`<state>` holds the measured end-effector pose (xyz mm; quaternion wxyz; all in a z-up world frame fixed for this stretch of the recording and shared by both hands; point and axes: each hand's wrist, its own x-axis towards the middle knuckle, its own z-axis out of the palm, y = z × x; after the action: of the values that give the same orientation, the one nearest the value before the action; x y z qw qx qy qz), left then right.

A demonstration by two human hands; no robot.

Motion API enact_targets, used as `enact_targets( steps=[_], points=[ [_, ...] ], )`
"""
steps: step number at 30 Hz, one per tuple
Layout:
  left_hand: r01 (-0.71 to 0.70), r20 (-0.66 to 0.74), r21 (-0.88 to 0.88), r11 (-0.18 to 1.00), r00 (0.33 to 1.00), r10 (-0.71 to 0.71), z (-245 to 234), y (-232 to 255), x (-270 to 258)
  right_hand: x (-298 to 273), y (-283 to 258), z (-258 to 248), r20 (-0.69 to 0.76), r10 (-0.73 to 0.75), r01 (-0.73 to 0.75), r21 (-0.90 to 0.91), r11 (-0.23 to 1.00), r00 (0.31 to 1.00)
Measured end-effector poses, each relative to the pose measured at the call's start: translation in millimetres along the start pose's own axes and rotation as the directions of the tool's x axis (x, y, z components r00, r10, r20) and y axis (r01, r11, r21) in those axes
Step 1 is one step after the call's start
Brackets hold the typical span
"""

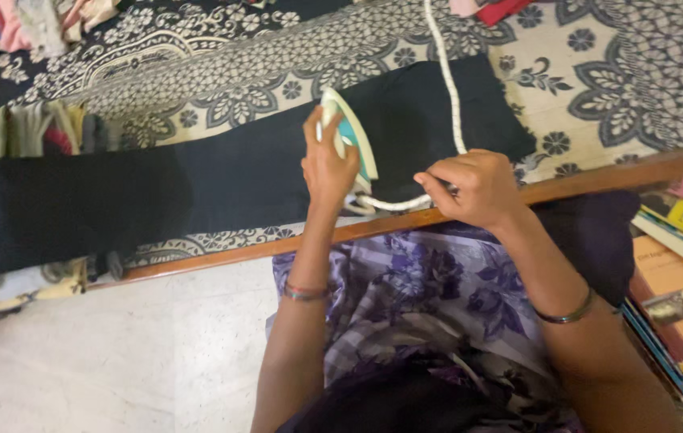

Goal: The person irons a dark-colored pair of trousers laid flat on a patterned ironing board. They use a white and teal electric iron, moving it back and forth over the fabric while holding the cord with their other hand. The person adjusts the trousers and continues ironing different sections of the garment.

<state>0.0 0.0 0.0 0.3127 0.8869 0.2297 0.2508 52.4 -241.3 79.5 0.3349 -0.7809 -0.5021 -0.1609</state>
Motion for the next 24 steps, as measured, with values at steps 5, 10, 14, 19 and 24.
enact_targets(
  steps=[5,10,14,19,24],
  points=[
    [0.089,0.019,-0.007,0.996,0.996,-0.089,-22,-9,0,4,-2,2,0.003,-0.041,0.041,0.029,0.999,0.999],
    [0.17,-0.116,0.031,0.985,0.979,-0.166,-40,-34,26,8,-10,9,0.008,-0.075,0.075,0.014,0.997,0.997],
    [0.124,-0.077,0.033,0.992,0.99,-0.121,-49,-50,0,7,-15,11,0.047,-0.108,0.108,0.005,0.994,0.993],
    [0.193,-0.115,0.084,0.978,0.976,-0.183,-62,-73,16,8,-25,19,0.084,-0.147,0.144,0.041,0.989,0.986],
    [0.227,-0.149,0.102,0.969,0.966,-0.211,-74,-81,19,13,-31,30,0.131,-0.161,0.159,0.03,0.987,0.978]
  ],
)
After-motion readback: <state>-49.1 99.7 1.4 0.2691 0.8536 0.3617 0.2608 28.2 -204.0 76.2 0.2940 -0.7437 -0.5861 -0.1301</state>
